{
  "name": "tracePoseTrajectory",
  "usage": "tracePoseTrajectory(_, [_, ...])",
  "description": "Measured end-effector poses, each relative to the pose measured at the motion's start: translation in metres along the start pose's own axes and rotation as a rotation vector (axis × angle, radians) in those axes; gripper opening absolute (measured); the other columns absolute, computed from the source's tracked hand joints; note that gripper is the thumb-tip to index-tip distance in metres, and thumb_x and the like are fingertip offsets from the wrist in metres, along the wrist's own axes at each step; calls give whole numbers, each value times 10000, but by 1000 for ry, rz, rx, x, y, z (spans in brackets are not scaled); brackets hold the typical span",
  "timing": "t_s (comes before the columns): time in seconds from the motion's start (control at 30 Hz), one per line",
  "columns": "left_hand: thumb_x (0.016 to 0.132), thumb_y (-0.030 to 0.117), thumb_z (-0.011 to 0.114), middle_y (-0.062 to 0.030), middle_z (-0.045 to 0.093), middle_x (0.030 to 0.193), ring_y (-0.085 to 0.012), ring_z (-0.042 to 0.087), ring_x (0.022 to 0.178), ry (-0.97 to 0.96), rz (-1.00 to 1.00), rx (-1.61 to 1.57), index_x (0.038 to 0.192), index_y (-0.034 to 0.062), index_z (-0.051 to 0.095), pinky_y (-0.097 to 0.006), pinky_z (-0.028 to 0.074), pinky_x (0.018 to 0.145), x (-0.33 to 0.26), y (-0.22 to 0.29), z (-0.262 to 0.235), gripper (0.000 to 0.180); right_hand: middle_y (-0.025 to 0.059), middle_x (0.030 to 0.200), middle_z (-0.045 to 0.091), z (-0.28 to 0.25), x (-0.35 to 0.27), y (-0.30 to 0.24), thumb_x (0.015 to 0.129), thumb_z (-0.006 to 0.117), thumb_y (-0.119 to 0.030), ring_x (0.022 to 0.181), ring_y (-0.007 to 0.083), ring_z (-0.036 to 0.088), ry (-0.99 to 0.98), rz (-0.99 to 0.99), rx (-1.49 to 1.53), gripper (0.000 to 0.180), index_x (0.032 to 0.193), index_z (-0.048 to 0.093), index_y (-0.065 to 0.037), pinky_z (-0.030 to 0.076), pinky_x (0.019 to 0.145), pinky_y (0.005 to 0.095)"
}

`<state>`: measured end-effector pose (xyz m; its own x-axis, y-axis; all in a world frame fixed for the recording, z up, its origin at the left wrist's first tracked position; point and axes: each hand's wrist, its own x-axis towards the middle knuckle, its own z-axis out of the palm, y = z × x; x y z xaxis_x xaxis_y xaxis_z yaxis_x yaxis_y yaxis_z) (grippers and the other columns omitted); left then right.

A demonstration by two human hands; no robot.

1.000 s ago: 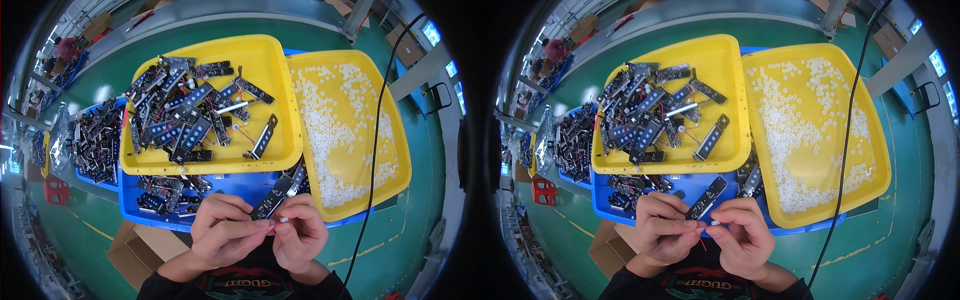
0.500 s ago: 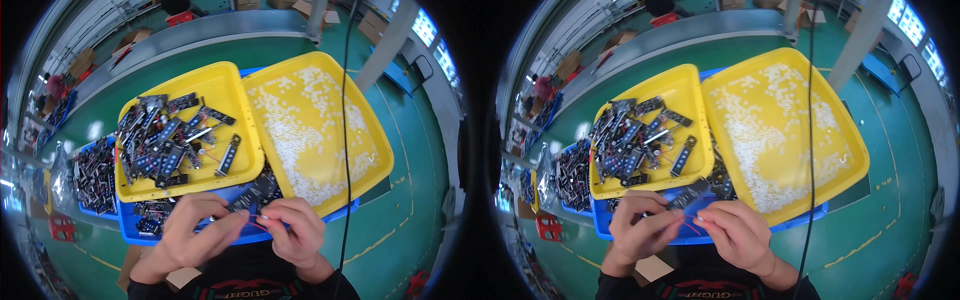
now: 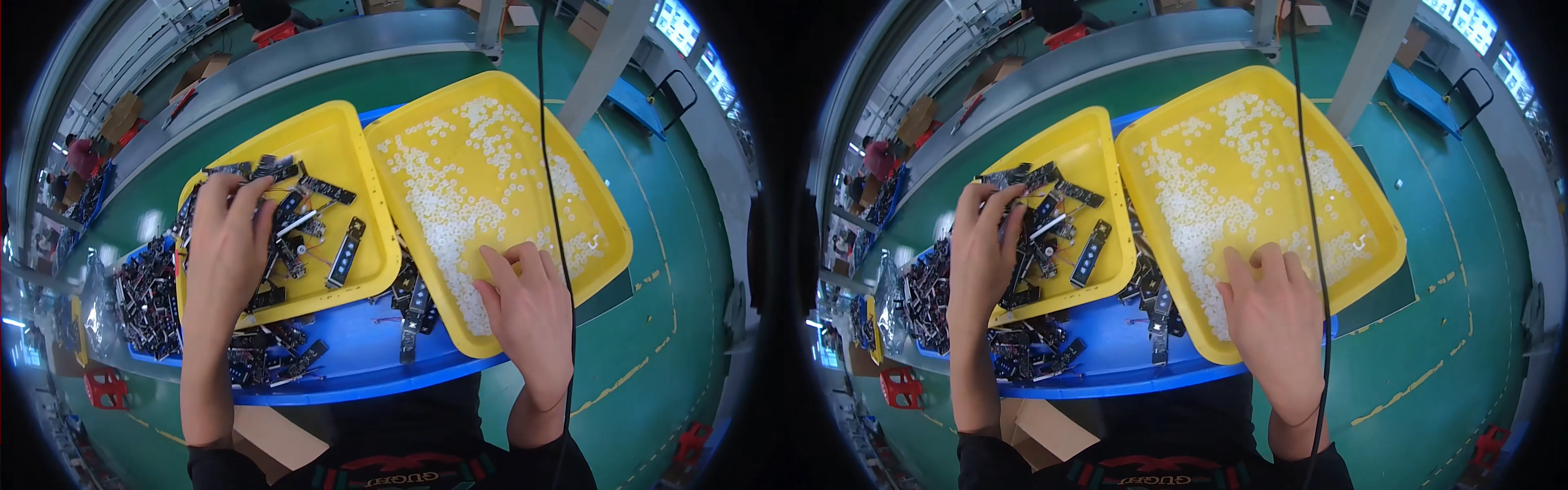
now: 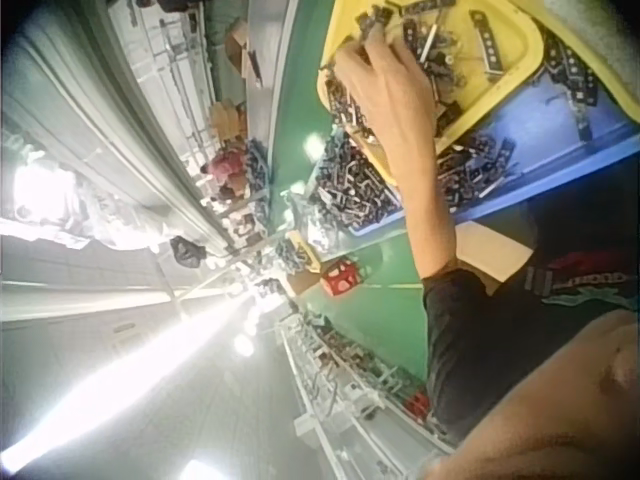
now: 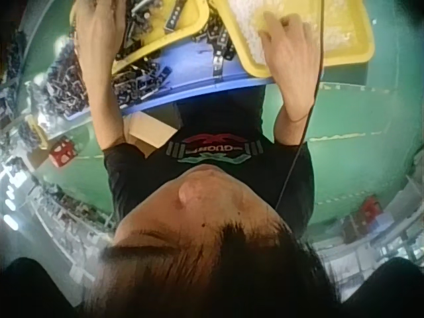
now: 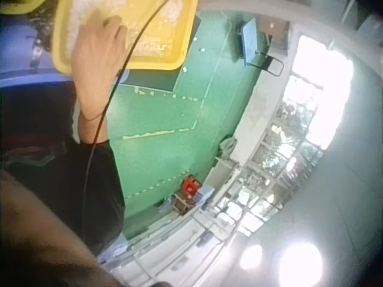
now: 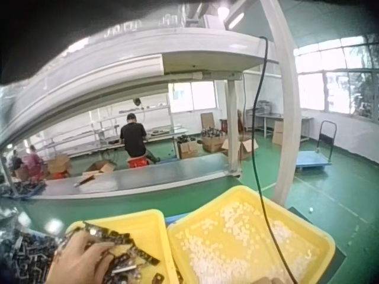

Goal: The person repeatedly picks up small circuit boards from a yellow tray and attaches small white circular components to them by hand. The person places the assembled units into a blue bin. The task is performed one at a time in a repetitive loop.

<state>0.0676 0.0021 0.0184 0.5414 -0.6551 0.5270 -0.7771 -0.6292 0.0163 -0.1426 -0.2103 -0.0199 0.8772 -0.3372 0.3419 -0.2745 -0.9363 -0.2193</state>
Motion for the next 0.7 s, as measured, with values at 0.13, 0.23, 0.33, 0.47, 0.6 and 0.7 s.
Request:
tracePoseTrajectory(0.13, [832,82,682,-145,553,1072,-298,567,922,-62,70,-66,1116,58,646,-384,461,823,-7,11,-6,287,101,870,517,2,4,-5,780,700,-142,814,270,549,-83,-22,44,297,1071,671,-89,473,671,375])
tracePoseTrajectory(0.23, [761,47,730,-123,554,963,-306,563,878,54,120,-37,1042,39,659,-384,476,770,-15,25,-16,291,96,840,510,4,5,-1,769,701,-129,801,270,539,-89,-41,86,223,979,669,-61,467,673,377])
tracePoseTrajectory(0.33, [636,3,720,-61,453,734,-205,479,637,33,309,-279,861,62,691,-325,366,516,-50,36,-15,234,99,811,507,9,8,-1,756,690,-97,779,279,524,-103,-74,104,144,875,631,-41,457,664,386])
tracePoseTrajectory(0.47, [633,42,702,-32,453,699,-185,484,600,-303,380,-376,883,71,682,-312,395,513,-73,47,-24,252,117,782,498,12,11,-6,736,668,-39,745,306,507,-94,-95,129,119,812,577,-26,439,664,414])
tracePoseTrajectory(0.6, [638,36,748,-29,497,708,-189,519,602,-301,226,-309,865,81,677,-320,422,518,-98,29,-29,242,142,802,507,14,9,-3,727,648,0,751,332,512,-73,-103,136,128,832,576,-15,424,671,438])
tracePoseTrajectory(0.7, [670,45,767,-30,563,724,-200,557,597,-265,76,-152,836,72,669,-324,442,516,-124,-2,-36,195,153,849,524,14,9,-12,739,638,20,798,343,526,-102,-59,129,165,899,604,0,431,697,430])
